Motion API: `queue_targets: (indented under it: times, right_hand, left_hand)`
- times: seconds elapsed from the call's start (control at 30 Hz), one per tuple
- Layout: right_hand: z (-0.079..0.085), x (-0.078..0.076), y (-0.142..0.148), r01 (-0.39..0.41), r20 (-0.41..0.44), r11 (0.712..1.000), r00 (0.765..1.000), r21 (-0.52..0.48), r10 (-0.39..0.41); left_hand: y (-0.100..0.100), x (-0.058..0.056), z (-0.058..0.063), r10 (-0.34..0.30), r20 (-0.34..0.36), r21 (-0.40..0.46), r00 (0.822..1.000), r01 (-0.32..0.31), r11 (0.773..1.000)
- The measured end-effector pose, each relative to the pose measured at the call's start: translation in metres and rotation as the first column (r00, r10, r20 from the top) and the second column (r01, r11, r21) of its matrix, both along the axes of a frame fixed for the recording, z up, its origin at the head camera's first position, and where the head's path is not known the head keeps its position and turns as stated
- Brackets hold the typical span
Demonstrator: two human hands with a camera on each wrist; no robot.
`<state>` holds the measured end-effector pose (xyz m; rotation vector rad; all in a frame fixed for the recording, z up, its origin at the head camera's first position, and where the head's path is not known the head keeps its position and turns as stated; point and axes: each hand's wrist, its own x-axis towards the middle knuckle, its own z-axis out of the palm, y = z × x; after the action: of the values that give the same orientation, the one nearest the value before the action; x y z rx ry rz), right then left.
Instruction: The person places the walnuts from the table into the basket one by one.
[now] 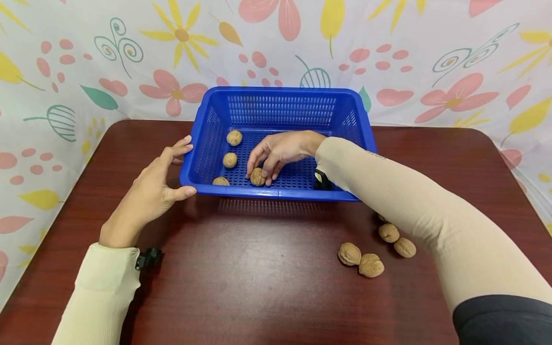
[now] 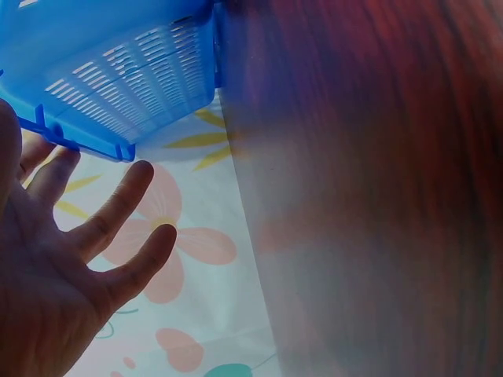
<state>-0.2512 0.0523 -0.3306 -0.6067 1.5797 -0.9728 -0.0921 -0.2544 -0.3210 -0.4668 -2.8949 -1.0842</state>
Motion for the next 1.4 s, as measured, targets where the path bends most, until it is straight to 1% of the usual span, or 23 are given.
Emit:
queue_targets:
  times: [0.53,0.73,0.83,0.9,1.03,1.17,1.23,1.3,1.4]
  right_hand:
    - [0.003,0.001,0.000,-0.007,-0.010,1.000,1.000,0.012,0.007]
    - [0.010,0.000,0.001,0.001,-0.081,1.000,0.997,0.021,0.001]
    - [0.020,-0.001,0.004,0.016,-0.137,1.000,0.991,0.021,-0.013]
    - [0.031,-0.002,0.009,0.029,-0.184,0.999,0.983,0.013,-0.026]
    - [0.057,-0.001,0.027,0.067,-0.293,0.998,0.954,-0.020,-0.070]
    - [0.085,0.007,0.057,0.127,-0.392,0.990,0.910,-0.053,-0.138]
    - [0.096,0.015,0.074,0.160,-0.444,0.984,0.879,-0.073,-0.176]
    - [0.105,0.026,0.092,0.191,-0.472,0.976,0.854,-0.107,-0.219]
    - [0.116,0.047,0.125,0.205,-0.520,0.965,0.813,-0.165,-0.262]
  left_hand:
    - [0.000,0.001,-0.001,-0.008,-0.002,0.016,1.000,0.008,1.000]
    - [-0.001,0.002,-0.001,-0.010,-0.009,0.012,1.000,0.010,1.000]
    - [-0.001,0.002,-0.002,-0.019,-0.016,0.017,1.000,0.019,1.000]
    - [-0.001,0.002,-0.002,-0.027,-0.018,0.028,0.999,0.028,0.999]
    - [0.001,0.001,-0.003,-0.035,-0.019,0.034,0.999,0.036,0.999]
    - [0.001,0.000,-0.002,-0.031,-0.016,0.032,0.999,0.031,0.999]
    - [0.001,0.001,-0.002,-0.029,-0.014,0.033,0.999,0.029,0.999]
    - [0.000,0.001,-0.002,-0.029,-0.017,0.037,0.999,0.030,0.999]
    - [-0.001,0.000,-0.003,-0.040,-0.028,0.046,0.999,0.042,0.998]
